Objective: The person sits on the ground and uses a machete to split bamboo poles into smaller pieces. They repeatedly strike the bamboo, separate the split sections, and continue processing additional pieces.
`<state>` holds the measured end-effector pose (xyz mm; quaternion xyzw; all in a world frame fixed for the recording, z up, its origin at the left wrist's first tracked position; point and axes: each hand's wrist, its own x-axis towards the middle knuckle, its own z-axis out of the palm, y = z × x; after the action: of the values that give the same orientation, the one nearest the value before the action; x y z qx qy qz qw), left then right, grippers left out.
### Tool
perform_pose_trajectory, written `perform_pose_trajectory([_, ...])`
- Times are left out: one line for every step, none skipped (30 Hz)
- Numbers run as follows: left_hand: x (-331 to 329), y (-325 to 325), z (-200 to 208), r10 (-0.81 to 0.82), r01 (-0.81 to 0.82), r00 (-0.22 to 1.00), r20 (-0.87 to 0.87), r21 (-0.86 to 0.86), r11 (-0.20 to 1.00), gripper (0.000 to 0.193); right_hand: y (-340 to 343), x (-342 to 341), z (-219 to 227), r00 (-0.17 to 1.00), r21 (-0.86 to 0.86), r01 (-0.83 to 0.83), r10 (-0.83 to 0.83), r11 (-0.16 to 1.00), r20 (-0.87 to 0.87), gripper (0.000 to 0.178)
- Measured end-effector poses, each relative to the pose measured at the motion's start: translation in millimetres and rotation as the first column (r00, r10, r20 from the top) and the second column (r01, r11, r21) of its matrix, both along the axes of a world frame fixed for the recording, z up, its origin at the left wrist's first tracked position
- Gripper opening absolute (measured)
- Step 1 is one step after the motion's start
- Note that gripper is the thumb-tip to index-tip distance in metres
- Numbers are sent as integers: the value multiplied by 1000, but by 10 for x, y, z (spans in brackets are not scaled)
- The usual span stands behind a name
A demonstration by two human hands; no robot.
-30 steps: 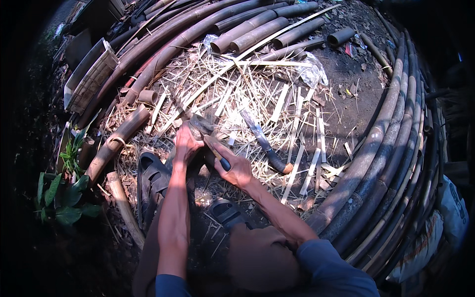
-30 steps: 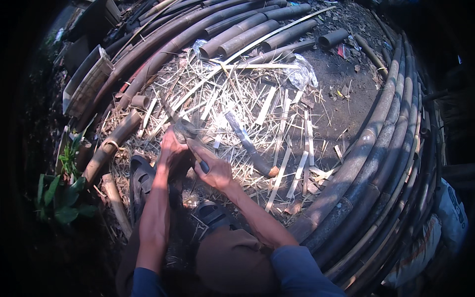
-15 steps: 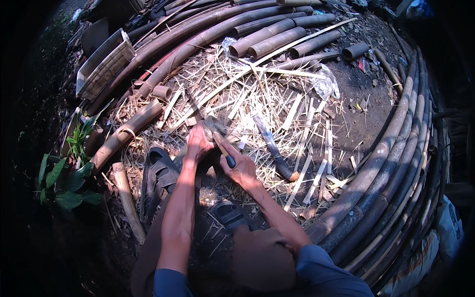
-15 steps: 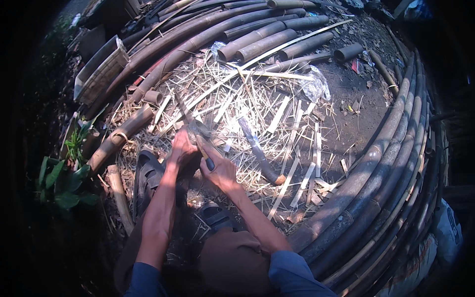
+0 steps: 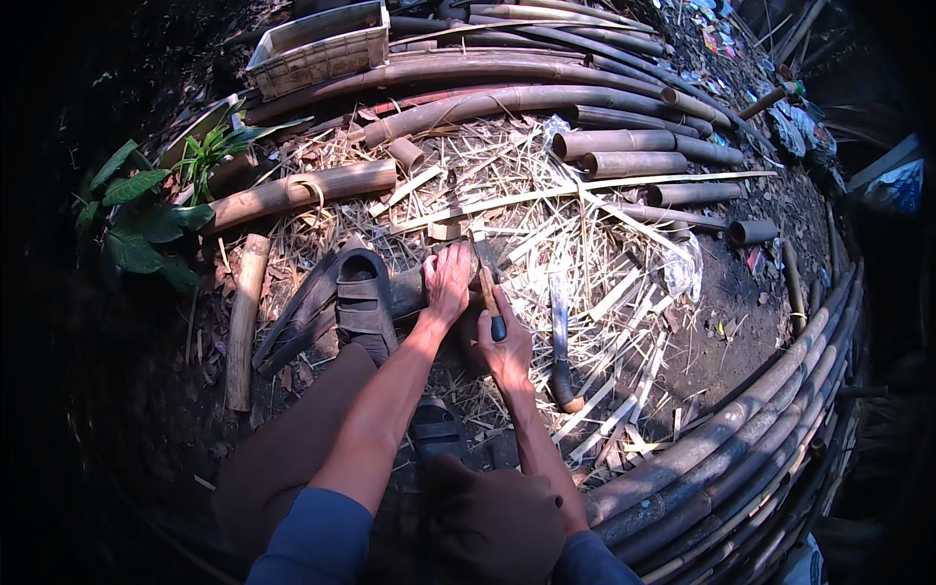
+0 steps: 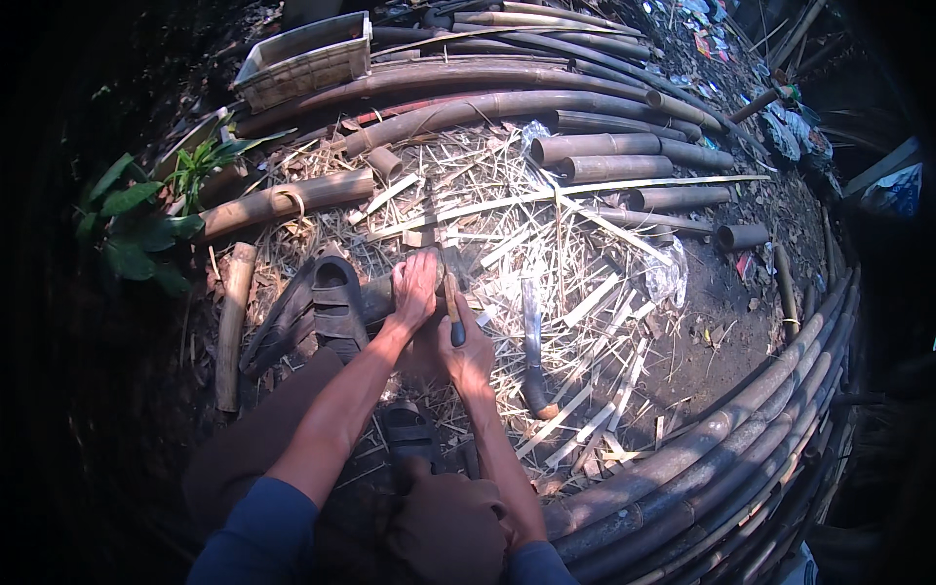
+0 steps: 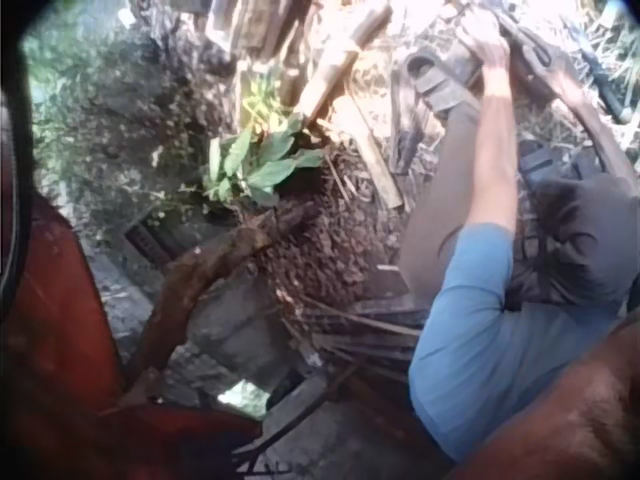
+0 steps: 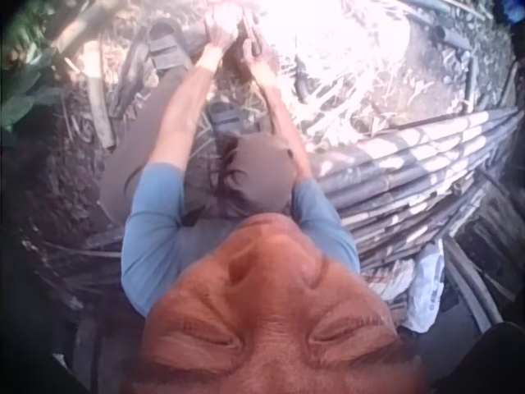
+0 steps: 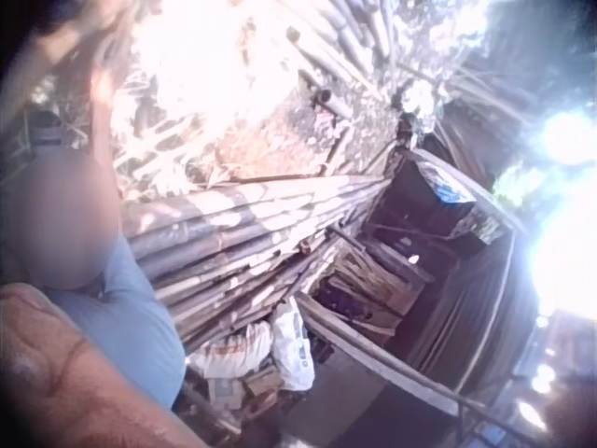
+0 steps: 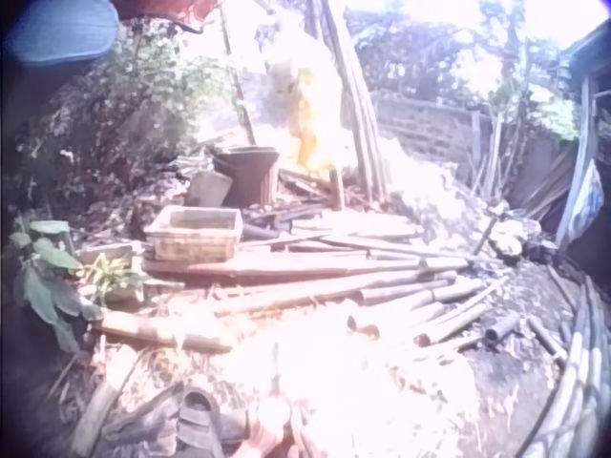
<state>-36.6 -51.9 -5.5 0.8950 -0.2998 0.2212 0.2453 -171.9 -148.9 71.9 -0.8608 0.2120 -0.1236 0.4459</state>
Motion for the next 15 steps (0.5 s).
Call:
perform_pose_trajectory([-11,-14,1,5,-5,1000,21,-4,1000,62,-5,4,16,1000,12,-5,6,1000,-31,54])
perform_pose_trajectory([18,-21,-10,5,-6,1000,18,19,1000,60,-12,4,34,998,24,-9,10,1000,-61,54])
perform_pose_trajectory([58,-12,-7,4,-5,1000,16,42,999,59,-20,5,52,996,37,-11,14,999,-90,55])
perform_pose_trajectory([73,-46,30,-4,3,1000,9,59,998,58,-41,-10,66,995,44,-8,13,999,-102,54])
perform_pose_trajectory([125,-69,76,-14,28,992,-128,104,994,57,-47,-20,77,994,51,-5,10,999,-113,53])
perform_pose_trajectory([173,-98,123,3,43,963,-271,167,985,57,-60,-36,91,992,59,0,8,998,-123,52])
perform_pose_trajectory([219,-89,146,-1,45,956,-293,142,989,59,-55,-56,119,994,23,-16,18,1000,-103,52])
perform_pose_trajectory([223,-77,166,-5,47,945,-326,121,992,62,-59,-165,90,998,-2,-28,28,1000,-50,51])
perform_pose_trajectory([236,-70,187,6,55,921,-390,144,988,75,-70,-424,102,996,-30,-45,43,999,-74,50])
perform_pose_trajectory([262,-57,259,-6,76,903,-430,146,986,81,-71,-689,128,993,-54,-68,62,996,-98,49])
perform_pose_trajectory([262,33,303,-2,86,881,-474,156,984,87,-31,-1122,335,987,77,-39,50,996,-154,50])
perform_pose_trajectory([261,23,352,-13,108,858,-513,155,982,93,-48,-1561,503,971,156,-18,54,988,-231,52])
perform_pose_trajectory([261,-78,374,-8,111,847,-531,163,980,100,-101,-1992,584,993,95,-54,63,994,-98,53])
perform_pose_trajectory([262,-107,378,-8,122,849,-529,180,976,100,-86,-2237,596,995,47,-88,86,995,43,54])
perform_pose_trajectory([264,-155,389,-10,135,852,-524,200,970,99,-64,-2205,566,998,86,-62,64,994,-19,53])
